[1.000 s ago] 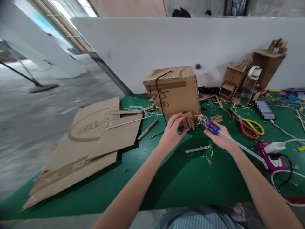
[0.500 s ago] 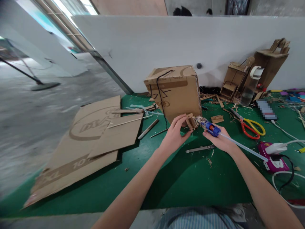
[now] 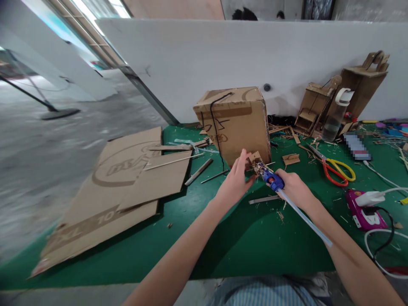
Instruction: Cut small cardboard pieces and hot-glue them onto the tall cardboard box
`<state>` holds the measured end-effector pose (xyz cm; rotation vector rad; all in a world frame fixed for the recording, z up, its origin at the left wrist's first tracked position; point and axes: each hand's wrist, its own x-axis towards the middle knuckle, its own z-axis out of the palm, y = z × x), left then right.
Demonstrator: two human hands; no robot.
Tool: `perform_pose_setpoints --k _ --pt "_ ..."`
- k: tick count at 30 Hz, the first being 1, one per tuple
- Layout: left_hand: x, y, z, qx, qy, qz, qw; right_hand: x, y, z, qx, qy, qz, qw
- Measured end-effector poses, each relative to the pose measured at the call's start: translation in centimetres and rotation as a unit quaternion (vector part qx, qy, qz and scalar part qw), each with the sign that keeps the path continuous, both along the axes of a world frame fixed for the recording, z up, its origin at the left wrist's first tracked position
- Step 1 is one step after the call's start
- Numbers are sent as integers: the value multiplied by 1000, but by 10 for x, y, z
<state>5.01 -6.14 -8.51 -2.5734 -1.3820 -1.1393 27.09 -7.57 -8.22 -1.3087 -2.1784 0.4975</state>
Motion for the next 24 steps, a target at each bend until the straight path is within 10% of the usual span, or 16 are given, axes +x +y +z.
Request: perform_pose_setpoints --k 24 --pt "-7 8 -6 -59 -53 -1 997 5 9 -23 24 -93 -21 995"
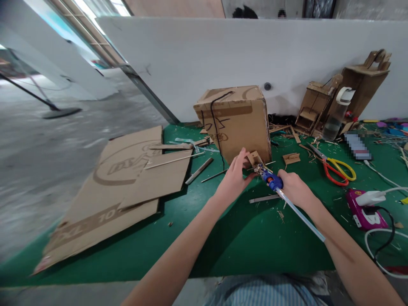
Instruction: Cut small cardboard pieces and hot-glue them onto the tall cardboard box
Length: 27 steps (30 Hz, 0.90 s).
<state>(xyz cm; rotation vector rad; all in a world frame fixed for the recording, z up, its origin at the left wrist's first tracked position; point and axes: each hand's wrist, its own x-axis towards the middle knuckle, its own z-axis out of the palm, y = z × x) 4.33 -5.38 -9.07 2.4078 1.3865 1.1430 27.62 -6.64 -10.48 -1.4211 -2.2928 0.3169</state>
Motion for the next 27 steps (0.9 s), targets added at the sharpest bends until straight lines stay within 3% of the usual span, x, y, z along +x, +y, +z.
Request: perform_pose_setpoints --k 6,27 --pt "0 0 0 -7 -7 4 1000 2 -3 6 -12 -19 -4 1000" --pt "0 -2 3 -3 -12 9 1000 4 -24 59 -94 -59 8 994"
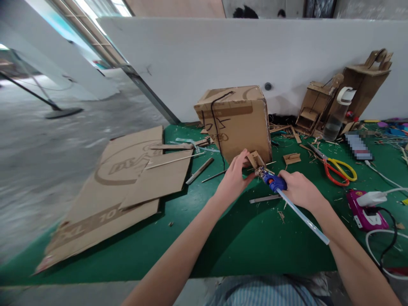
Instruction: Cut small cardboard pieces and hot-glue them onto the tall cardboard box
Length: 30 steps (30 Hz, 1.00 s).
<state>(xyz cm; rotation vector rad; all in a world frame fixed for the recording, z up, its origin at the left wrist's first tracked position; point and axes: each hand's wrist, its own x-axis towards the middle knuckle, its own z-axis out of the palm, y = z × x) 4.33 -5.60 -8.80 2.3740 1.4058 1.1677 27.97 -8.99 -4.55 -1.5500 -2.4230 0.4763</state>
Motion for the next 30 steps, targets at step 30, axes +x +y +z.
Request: perform_pose_setpoints --k 30 --pt "-1 -4 6 -19 -9 19 1000 5 -6 15 -7 -5 11 1000"
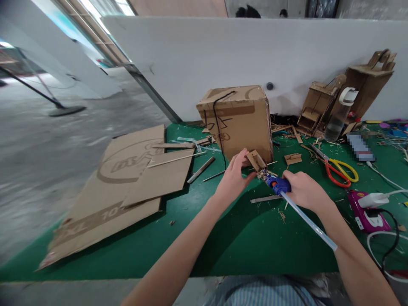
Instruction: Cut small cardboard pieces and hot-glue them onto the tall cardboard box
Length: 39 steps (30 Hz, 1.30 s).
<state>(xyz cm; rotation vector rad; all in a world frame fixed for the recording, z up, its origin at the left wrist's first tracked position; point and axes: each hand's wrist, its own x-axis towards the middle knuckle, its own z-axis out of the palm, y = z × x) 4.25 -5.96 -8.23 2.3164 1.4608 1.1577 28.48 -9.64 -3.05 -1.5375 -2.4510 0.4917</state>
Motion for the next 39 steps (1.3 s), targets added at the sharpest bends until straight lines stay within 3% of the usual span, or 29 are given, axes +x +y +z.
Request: perform_pose_setpoints --k 8,24,39 --pt "0 1 -4 7 10 -26 1000 -2 5 -3 -6 -9 3 1000" --pt "0 -1 2 -2 10 0 1000 2 4 -3 -17 22 18 999" --pt "5 -3 -5 25 34 -53 998 0 6 -5 6 7 2 1000"
